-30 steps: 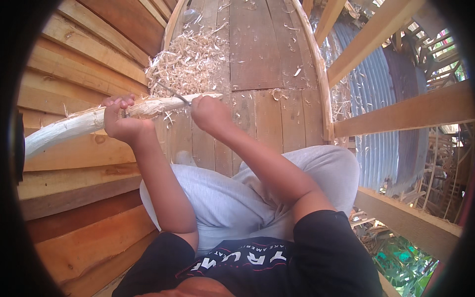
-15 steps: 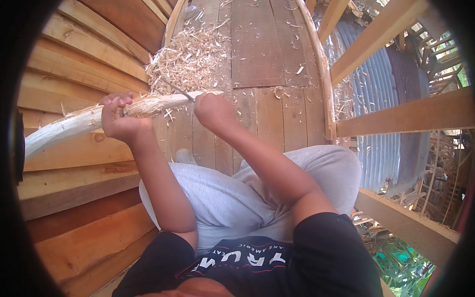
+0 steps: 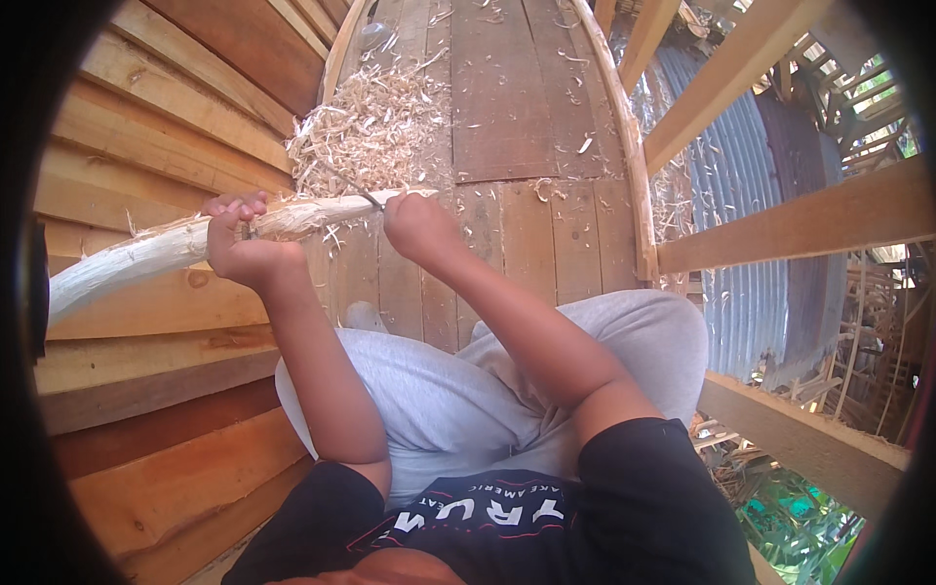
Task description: The person sits on a wooden floor and uses a knife to carve a long, light-colored wooden stick. They hold the stick with their left hand and shave off thin layers of wood with their right hand, creating wood shavings that accumulate on the floor.
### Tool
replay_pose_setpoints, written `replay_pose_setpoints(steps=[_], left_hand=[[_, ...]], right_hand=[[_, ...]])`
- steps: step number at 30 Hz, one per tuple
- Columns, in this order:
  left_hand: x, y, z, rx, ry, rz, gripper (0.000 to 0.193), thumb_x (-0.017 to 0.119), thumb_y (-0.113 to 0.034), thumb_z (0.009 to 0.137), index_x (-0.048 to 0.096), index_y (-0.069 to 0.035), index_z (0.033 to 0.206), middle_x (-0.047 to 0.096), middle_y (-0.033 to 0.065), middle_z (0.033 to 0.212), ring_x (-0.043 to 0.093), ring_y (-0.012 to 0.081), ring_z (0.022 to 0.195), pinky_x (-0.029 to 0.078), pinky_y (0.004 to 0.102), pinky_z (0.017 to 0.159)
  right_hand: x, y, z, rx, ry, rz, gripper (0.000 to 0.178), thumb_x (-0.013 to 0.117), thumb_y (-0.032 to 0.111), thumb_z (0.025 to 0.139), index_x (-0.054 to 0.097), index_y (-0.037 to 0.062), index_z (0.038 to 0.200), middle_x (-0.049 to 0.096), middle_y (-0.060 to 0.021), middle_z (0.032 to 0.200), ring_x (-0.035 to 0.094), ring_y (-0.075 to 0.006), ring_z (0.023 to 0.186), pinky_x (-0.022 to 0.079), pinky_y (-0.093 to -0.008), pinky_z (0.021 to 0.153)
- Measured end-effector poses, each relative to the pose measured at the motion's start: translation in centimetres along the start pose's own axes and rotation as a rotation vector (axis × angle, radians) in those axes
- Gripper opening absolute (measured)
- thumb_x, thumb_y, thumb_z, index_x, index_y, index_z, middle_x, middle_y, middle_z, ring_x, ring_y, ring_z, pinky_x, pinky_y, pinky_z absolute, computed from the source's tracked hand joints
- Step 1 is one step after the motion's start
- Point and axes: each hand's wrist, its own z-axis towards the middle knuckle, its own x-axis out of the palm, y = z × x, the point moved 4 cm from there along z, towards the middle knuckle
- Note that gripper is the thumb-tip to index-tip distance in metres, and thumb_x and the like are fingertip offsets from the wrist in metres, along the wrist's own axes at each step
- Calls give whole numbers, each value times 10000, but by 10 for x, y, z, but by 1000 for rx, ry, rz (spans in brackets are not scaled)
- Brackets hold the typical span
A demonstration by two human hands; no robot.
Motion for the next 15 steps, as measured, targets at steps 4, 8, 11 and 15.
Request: replay_pose_setpoints(steps=[4, 8, 11, 15], left_hand=[[25, -6, -9, 49, 112, -10, 146, 507, -49, 681, 428, -90, 797, 403, 17, 645, 438, 159, 605, 457, 378, 754], [21, -10, -14, 52, 66, 2, 157, 516, -30, 675, 428, -75, 798, 410, 20, 645, 434, 160, 606, 462, 372, 750], [27, -6, -11, 26, 75, -115, 159, 506, 24, 681, 444, -42, 813, 433, 50, 688, 448, 157, 589, 441, 294, 638], [-3, -2, 4, 42, -34, -28, 89, 516, -48, 714, 447, -69, 767, 415, 25, 648, 440, 170, 618, 458, 347, 717]], right_hand=[[2, -76, 31, -40, -18, -260, 440, 344, 247, 952, 667, -51, 942, 652, -281, 1015, 622, -458, 968, 483, -532, 852], [-3, -18, 11, -119, -46, -105, 347, 411, 184, 930, 677, -39, 931, 665, -268, 998, 649, -420, 937, 511, -503, 817], [8, -70, 39, -87, -86, -294, 325, 432, 168, 913, 682, -40, 911, 666, -283, 948, 659, -428, 883, 512, -507, 804], [2, -14, 9, -198, -35, -153, 424, 377, 235, 945, 679, -60, 908, 657, -307, 913, 643, -465, 886, 501, -528, 820]])
